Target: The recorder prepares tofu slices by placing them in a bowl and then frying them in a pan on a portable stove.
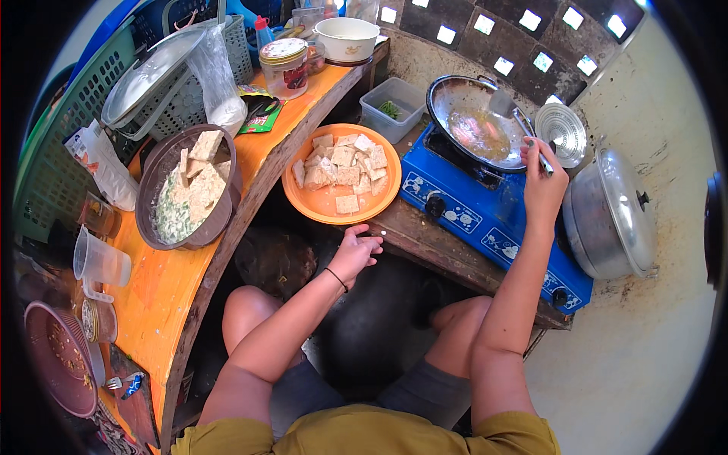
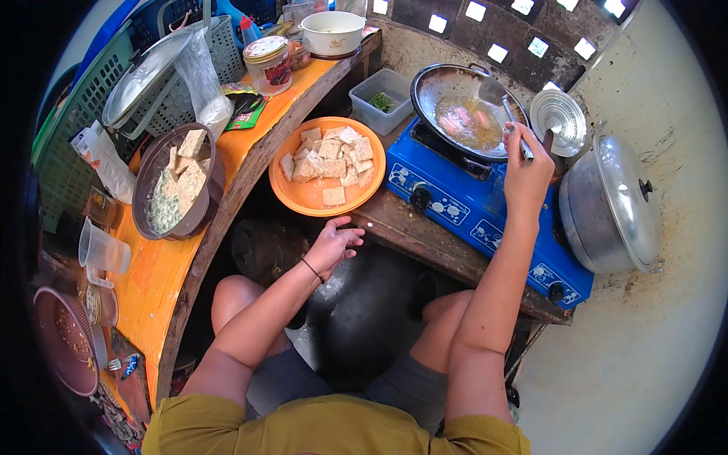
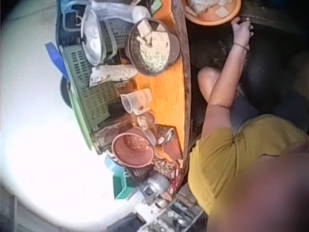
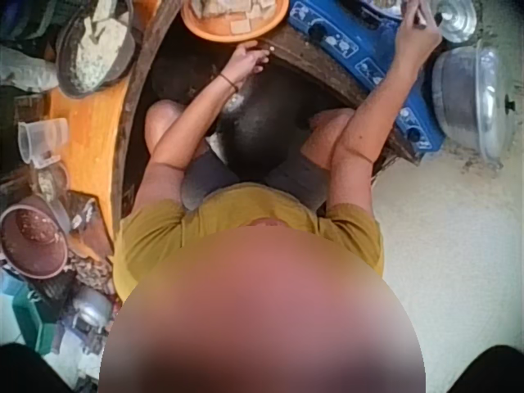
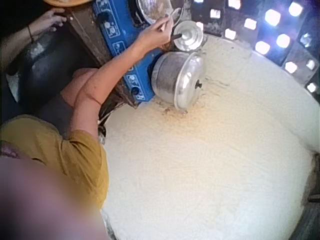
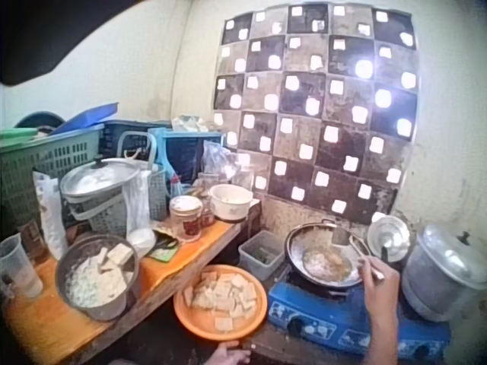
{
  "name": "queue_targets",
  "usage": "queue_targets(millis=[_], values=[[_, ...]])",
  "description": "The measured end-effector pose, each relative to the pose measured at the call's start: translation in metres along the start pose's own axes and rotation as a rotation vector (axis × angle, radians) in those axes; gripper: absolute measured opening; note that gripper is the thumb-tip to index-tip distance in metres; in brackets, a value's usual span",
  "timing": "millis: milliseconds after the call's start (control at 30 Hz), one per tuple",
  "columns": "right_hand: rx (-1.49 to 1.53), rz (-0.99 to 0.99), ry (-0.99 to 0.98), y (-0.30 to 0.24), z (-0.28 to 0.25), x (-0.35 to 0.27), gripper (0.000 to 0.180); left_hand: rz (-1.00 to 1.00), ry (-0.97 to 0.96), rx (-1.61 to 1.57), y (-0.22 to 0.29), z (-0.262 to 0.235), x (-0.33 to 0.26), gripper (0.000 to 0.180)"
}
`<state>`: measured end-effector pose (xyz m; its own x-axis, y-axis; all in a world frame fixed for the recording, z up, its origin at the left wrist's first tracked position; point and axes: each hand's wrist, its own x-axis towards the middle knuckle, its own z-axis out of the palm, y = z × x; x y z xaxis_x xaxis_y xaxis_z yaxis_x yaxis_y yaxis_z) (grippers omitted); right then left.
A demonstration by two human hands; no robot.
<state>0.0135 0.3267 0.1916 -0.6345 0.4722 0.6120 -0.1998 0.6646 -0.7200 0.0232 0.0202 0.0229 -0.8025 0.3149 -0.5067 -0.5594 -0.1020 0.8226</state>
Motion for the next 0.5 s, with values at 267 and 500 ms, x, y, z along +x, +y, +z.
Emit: queue_targets(millis=[267,500], values=[[-0.111,-0.036,-0.003,0.006,0.008,0.003,0.022,0.035,0.026,0.028,0.004,-0.01,-0.001,0.057],[-0.023,-0.04,0.0,0.033,-0.004,0.006,0.027,0.045,-0.001,0.062,-0.017,0.0,0.016,0.063]])
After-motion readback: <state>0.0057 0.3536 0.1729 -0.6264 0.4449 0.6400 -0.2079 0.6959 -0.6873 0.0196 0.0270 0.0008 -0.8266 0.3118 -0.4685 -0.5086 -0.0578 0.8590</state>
